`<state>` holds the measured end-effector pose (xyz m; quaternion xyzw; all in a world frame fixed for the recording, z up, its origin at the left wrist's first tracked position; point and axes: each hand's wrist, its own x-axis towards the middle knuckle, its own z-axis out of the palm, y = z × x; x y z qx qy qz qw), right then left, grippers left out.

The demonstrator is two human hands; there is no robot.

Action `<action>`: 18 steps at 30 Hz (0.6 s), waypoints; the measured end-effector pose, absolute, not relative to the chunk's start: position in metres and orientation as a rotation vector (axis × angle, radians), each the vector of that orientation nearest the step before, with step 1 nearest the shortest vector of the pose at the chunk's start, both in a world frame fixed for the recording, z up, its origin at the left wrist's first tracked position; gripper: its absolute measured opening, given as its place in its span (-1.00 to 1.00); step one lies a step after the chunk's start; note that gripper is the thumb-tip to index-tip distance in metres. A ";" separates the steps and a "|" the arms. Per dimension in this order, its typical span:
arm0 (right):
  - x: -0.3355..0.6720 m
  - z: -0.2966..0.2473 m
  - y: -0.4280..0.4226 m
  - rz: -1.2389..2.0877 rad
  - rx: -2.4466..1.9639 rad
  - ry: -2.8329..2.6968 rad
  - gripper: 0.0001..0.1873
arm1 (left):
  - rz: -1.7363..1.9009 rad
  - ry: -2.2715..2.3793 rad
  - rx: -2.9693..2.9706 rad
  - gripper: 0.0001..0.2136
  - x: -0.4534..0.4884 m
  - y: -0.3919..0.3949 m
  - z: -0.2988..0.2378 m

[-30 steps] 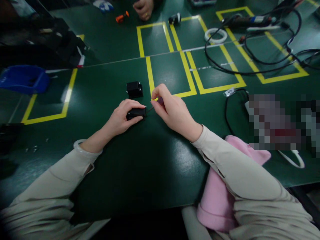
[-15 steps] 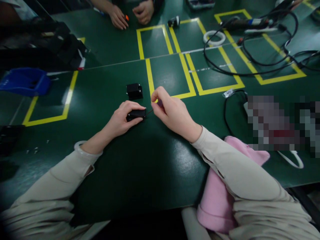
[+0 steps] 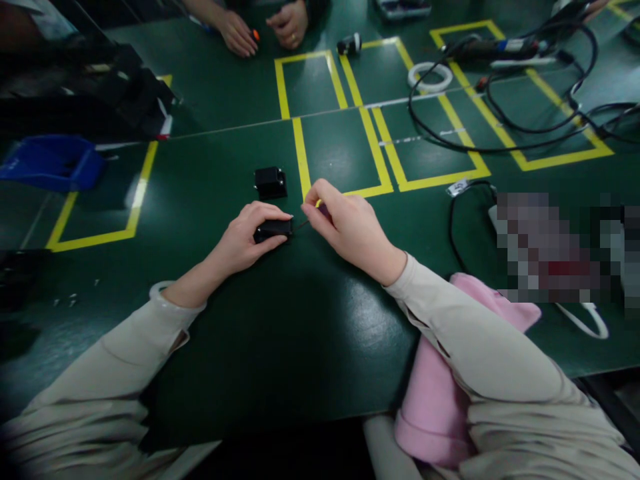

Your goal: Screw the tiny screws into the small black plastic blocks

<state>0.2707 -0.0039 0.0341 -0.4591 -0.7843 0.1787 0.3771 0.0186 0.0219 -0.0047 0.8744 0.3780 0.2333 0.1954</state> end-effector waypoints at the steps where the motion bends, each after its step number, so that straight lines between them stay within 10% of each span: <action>1: 0.271 0.034 -0.004 0.452 -1.171 -2.002 -0.96 | 0.654 1.057 2.454 -0.72 0.019 0.022 -0.005; 18: 0.271 0.037 -0.006 0.462 -1.176 -2.033 -0.93 | 0.653 1.053 2.463 -0.72 0.018 0.021 -0.005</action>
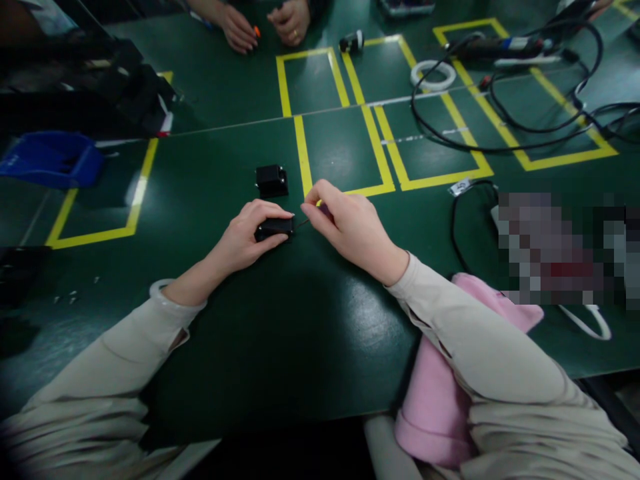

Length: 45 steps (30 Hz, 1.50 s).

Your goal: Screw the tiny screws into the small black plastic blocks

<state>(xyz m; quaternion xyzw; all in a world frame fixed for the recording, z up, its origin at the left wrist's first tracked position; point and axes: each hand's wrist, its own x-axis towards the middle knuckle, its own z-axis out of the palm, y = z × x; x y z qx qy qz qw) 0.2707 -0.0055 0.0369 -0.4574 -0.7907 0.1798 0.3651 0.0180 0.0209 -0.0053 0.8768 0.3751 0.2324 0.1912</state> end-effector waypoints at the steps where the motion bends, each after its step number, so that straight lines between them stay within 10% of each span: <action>1: 0.271 0.037 -0.006 0.462 -1.179 -2.036 -0.93 | 0.655 1.054 2.461 -0.72 0.018 0.021 -0.005; 45: 0.272 0.040 -0.004 0.518 -1.186 -2.021 -0.87 | 0.640 1.067 2.447 -0.72 0.018 0.020 -0.004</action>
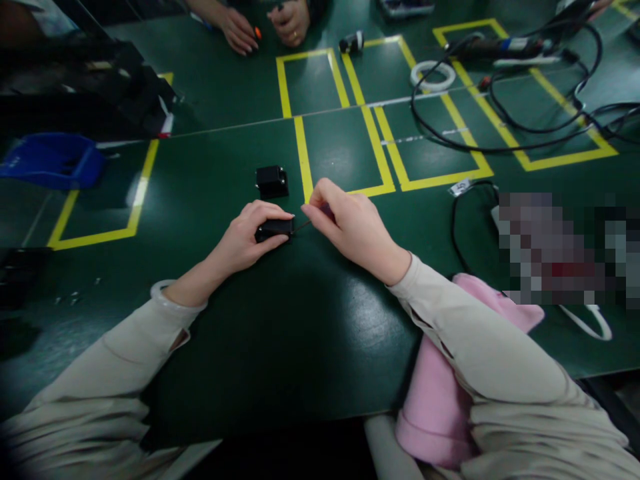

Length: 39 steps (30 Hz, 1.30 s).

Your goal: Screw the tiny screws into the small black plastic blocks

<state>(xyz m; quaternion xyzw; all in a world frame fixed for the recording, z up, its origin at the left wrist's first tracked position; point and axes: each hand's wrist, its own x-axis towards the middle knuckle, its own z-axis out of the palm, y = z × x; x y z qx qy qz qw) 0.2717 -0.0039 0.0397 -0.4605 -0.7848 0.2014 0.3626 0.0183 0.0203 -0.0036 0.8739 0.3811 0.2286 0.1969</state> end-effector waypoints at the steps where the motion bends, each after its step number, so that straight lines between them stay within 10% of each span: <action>1: 0.272 0.040 -0.004 0.522 -1.189 -2.022 -0.84 | 0.641 1.066 2.449 -0.72 0.018 0.020 -0.004; 39: 0.270 0.040 -0.008 0.530 -1.178 -2.056 -0.92 | 0.648 1.051 2.457 -0.73 0.017 0.021 -0.003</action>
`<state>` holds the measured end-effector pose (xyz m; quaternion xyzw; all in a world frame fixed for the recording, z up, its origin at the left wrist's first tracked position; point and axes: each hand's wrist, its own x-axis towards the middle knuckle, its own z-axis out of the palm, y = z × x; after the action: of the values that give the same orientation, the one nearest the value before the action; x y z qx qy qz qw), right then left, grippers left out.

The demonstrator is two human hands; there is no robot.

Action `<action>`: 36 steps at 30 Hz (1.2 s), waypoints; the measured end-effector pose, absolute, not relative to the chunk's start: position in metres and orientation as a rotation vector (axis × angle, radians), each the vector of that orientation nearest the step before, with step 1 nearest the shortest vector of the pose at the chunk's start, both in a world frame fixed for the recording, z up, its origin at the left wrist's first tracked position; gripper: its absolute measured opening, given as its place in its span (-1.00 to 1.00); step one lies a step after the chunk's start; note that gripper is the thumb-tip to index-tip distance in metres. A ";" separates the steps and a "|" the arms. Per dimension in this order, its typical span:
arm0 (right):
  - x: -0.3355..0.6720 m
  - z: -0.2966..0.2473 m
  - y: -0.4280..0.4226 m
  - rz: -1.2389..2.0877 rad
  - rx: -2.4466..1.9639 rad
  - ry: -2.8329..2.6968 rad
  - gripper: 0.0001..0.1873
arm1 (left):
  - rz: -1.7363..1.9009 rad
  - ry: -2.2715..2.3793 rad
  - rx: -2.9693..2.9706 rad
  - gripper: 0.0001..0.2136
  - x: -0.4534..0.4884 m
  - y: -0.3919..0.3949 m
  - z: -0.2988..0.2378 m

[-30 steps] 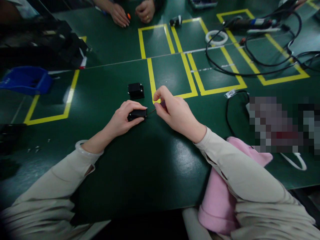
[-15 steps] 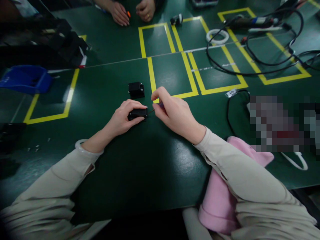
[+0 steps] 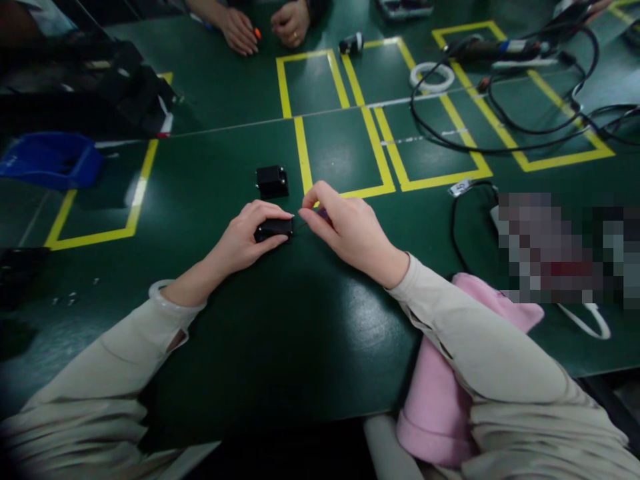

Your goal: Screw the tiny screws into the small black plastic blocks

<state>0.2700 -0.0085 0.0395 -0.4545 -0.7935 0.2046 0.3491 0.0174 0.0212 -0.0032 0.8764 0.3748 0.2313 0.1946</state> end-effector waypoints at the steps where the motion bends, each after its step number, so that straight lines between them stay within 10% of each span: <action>1: 0.270 0.040 -0.009 0.536 -1.177 -2.057 -0.94 | 0.651 1.047 2.459 -0.73 0.017 0.021 -0.003; 36: 0.270 0.038 -0.005 0.527 -1.149 -2.028 -0.92 | 0.659 1.045 2.457 -0.73 0.017 0.021 -0.002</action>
<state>0.2700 -0.0054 0.0377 -0.4471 -0.7894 0.2052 0.3672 0.0172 0.0212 -0.0024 0.8763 0.3727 0.2351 0.1946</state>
